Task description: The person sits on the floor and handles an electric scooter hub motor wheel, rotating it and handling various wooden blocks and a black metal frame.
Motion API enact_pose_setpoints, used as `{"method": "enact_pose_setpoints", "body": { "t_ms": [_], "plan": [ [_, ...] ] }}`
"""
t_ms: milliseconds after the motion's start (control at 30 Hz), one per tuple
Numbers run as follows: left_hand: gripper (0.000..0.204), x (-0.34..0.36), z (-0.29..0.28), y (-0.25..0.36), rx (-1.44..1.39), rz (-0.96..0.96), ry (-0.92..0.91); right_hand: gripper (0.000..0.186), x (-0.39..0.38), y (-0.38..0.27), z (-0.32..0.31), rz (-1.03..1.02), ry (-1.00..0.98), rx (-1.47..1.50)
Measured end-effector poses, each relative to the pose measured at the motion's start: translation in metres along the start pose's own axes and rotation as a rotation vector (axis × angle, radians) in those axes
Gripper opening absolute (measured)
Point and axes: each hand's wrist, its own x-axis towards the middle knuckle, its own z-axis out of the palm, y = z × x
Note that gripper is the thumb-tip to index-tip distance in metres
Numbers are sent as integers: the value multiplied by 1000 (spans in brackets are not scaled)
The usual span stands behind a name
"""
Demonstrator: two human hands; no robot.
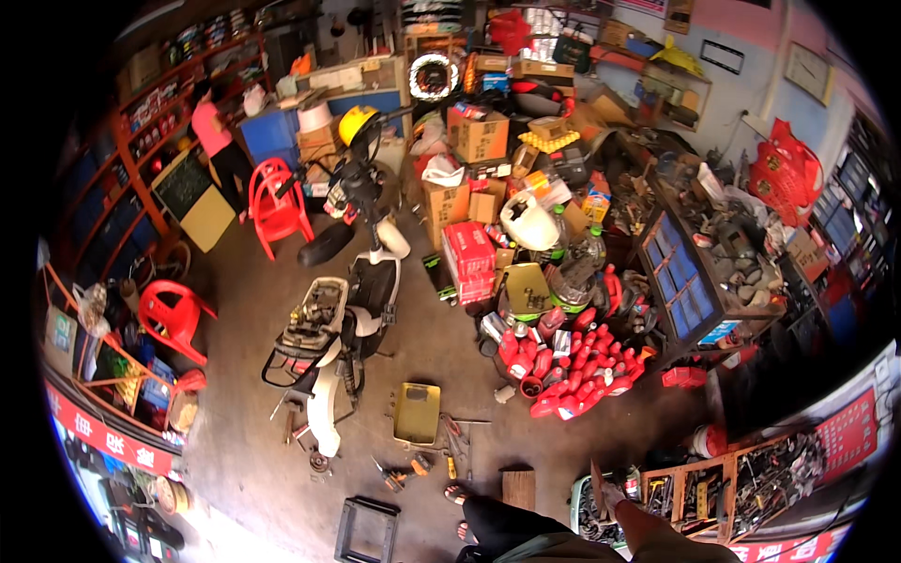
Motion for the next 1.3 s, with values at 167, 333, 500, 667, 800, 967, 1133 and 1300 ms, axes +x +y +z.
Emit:
{"method": "enact_pose_setpoints", "body": {
  "t_ms": [167,333,500,667,800,967,1133,1300],
  "plan": [
    [33,-3,-5,30,390,49,10,38,-27,-24,21,237,-382,417],
    [35,27,-19,113,1163,527,83,46,-30,-119,84,-199,-262,475],
    [44,11,120,252,752,477,12,52,-2,-232,83,34,-371,607],
    [48,-50,295,441,647,514,-230,51,38,-338,152,-9,-652,822],
    [66,-64,413,540,1002,899,-233,46,83,-384,214,-84,-759,875],
    [71,-75,528,612,1148,1213,-337,28,101,-450,214,-122,-1247,1125],
    [48,-53,567,658,1238,1278,-172,22,53,-538,214,-137,-786,916],
    [41,-8,601,723,1257,1251,-152,36,67,-597,200,-191,-764,889]
  ]
}}
